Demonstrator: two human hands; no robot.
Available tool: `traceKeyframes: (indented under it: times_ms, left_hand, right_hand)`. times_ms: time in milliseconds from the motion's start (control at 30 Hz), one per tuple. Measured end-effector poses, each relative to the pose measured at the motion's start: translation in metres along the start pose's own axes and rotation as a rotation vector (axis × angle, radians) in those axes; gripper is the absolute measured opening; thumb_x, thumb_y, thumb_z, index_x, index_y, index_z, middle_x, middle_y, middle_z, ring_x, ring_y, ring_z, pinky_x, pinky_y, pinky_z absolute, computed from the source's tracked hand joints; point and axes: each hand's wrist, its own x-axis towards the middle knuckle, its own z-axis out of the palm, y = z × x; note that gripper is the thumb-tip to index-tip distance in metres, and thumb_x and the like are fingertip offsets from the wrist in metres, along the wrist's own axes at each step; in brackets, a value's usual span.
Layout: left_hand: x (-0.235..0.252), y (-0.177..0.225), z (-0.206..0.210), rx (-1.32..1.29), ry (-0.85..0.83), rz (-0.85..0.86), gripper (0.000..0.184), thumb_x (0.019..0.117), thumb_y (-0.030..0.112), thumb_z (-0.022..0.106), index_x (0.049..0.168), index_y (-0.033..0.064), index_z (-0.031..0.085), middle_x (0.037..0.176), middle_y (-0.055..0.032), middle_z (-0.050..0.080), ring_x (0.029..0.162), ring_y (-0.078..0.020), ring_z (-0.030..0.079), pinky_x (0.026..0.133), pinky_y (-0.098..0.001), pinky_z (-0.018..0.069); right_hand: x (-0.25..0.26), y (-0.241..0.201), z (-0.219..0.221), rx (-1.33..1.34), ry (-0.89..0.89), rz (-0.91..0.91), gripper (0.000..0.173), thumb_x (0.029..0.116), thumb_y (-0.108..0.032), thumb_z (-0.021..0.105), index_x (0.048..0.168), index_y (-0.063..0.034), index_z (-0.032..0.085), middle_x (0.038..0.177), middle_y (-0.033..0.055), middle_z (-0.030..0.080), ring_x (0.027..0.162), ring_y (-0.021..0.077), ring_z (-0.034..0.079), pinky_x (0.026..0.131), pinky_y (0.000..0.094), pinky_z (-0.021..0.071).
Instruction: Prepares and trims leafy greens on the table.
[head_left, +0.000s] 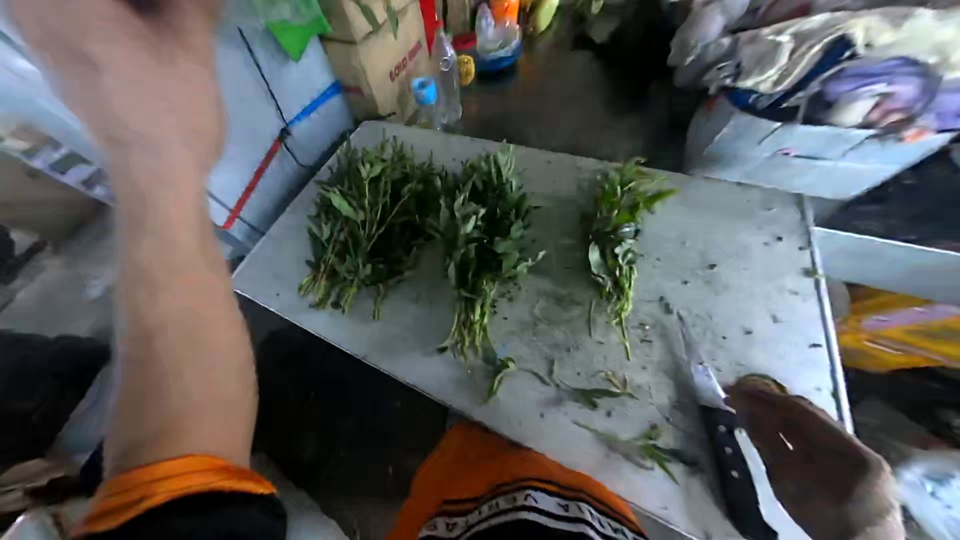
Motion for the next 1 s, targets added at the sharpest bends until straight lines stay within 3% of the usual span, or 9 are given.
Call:
traceKeyframes:
  times_ms: [100, 200, 300, 567, 667, 767, 833, 900, 1000]
  left_hand:
    - [-0.067, -0.025, 0.058, -0.104, -0.082, 0.064, 0.028, 0.1015, 0.019, 0.061, 0.120, -0.0003, 0.068, 0.124, -0.0232, 0.065, 0.119, -0.0344, 0.062, 0.104, -0.0495, 0.0485]
    - [-0.163, -0.104, 0.121, -0.071, -0.392, 0.105, 0.026, 0.0927, -0.004, 0.063, 0.114, 0.0061, 0.075, 0.125, -0.0216, 0.065, 0.123, -0.0426, 0.059, 0.103, -0.0637, 0.0462]
    - [-0.230, -0.155, 0.153, -0.111, -0.570, 0.091, 0.033, 0.0947, 0.000, 0.056, 0.109, 0.0189, 0.079, 0.129, -0.0115, 0.067, 0.126, -0.0392, 0.058, 0.102, -0.0667, 0.0426]
    - [-0.230, -0.164, 0.150, -0.385, -0.445, 0.157, 0.023, 0.0990, 0.009, 0.053, 0.101, -0.0008, 0.075, 0.119, -0.0228, 0.065, 0.118, -0.0325, 0.060, 0.104, -0.0420, 0.0486]
    - [-0.228, -0.114, 0.145, -0.575, -0.368, 0.179, 0.020, 0.0997, 0.008, 0.054, 0.099, -0.0009, 0.073, 0.112, -0.0181, 0.067, 0.112, -0.0248, 0.063, 0.099, -0.0365, 0.0518]
    - [-0.230, -0.018, 0.141, -0.928, -0.443, 0.181, 0.021, 0.1056, 0.022, 0.052, 0.109, 0.0119, 0.070, 0.112, 0.0005, 0.068, 0.108, -0.0049, 0.063, 0.092, -0.0224, 0.0538]
    - [-0.238, 0.049, 0.149, -1.121, -0.649, 0.122, 0.026, 0.1051, 0.029, 0.054, 0.115, 0.0103, 0.069, 0.110, 0.0001, 0.071, 0.100, -0.0067, 0.068, 0.086, -0.0270, 0.0597]
    - [-0.247, 0.112, 0.166, -1.141, -1.040, -0.079, 0.040, 0.1025, 0.027, 0.057, 0.133, 0.0010, 0.060, 0.121, -0.0115, 0.069, 0.104, -0.0161, 0.070, 0.089, -0.0346, 0.0609]
    - [-0.253, 0.184, 0.214, -1.168, -1.495, -0.633, 0.055, 0.1066, 0.034, 0.054, 0.152, 0.0057, 0.041, 0.139, -0.0175, 0.058, 0.118, -0.0261, 0.064, 0.099, -0.0422, 0.0553]
  right_hand:
    - [-0.006, -0.047, 0.020, -0.077, -0.016, 0.181, 0.027, 0.1013, -0.012, 0.061, 0.112, 0.0110, 0.070, 0.110, 0.0269, 0.072, 0.101, 0.0293, 0.071, 0.095, 0.0394, 0.0570]
    - [-0.025, -0.035, 0.040, -0.162, -0.058, 0.241, 0.027, 0.0997, -0.014, 0.063, 0.110, 0.0090, 0.072, 0.107, 0.0266, 0.072, 0.097, 0.0304, 0.073, 0.091, 0.0401, 0.0590]
    - [-0.041, -0.025, 0.046, -0.218, -0.090, 0.253, 0.029, 0.1007, -0.019, 0.062, 0.113, 0.0051, 0.072, 0.109, 0.0251, 0.070, 0.096, 0.0308, 0.071, 0.088, 0.0440, 0.0594]
    - [0.004, -0.060, 0.071, -0.335, 0.061, 0.384, 0.021, 0.0997, -0.017, 0.062, 0.111, -0.0033, 0.074, 0.109, 0.0144, 0.072, 0.098, 0.0239, 0.071, 0.090, 0.0455, 0.0581]
    - [0.041, -0.046, 0.096, -0.344, 0.015, 0.479, 0.032, 0.1003, -0.027, 0.065, 0.125, -0.0063, 0.069, 0.118, 0.0165, 0.069, 0.105, 0.0300, 0.069, 0.094, 0.0517, 0.0559]
    - [0.075, -0.030, 0.113, -0.305, -0.028, 0.629, 0.069, 0.0952, -0.057, 0.065, 0.141, -0.0055, 0.056, 0.128, 0.0203, 0.065, 0.111, 0.0387, 0.066, 0.095, 0.0631, 0.0516]
    - [0.100, -0.017, 0.116, -0.267, -0.023, 0.689, 0.072, 0.0950, -0.063, 0.061, 0.139, -0.0066, 0.058, 0.123, 0.0183, 0.069, 0.111, 0.0378, 0.067, 0.097, 0.0641, 0.0503]
    - [0.119, 0.005, 0.114, -0.187, -0.052, 0.721, 0.055, 0.0973, -0.055, 0.062, 0.120, -0.0055, 0.070, 0.107, 0.0180, 0.072, 0.100, 0.0362, 0.069, 0.089, 0.0633, 0.0524]
    - [0.124, 0.015, 0.108, 0.199, -0.078, 0.760, 0.030, 0.1015, -0.030, 0.064, 0.110, -0.0013, 0.072, 0.089, 0.0099, 0.071, 0.075, 0.0179, 0.068, 0.073, 0.0396, 0.0586]
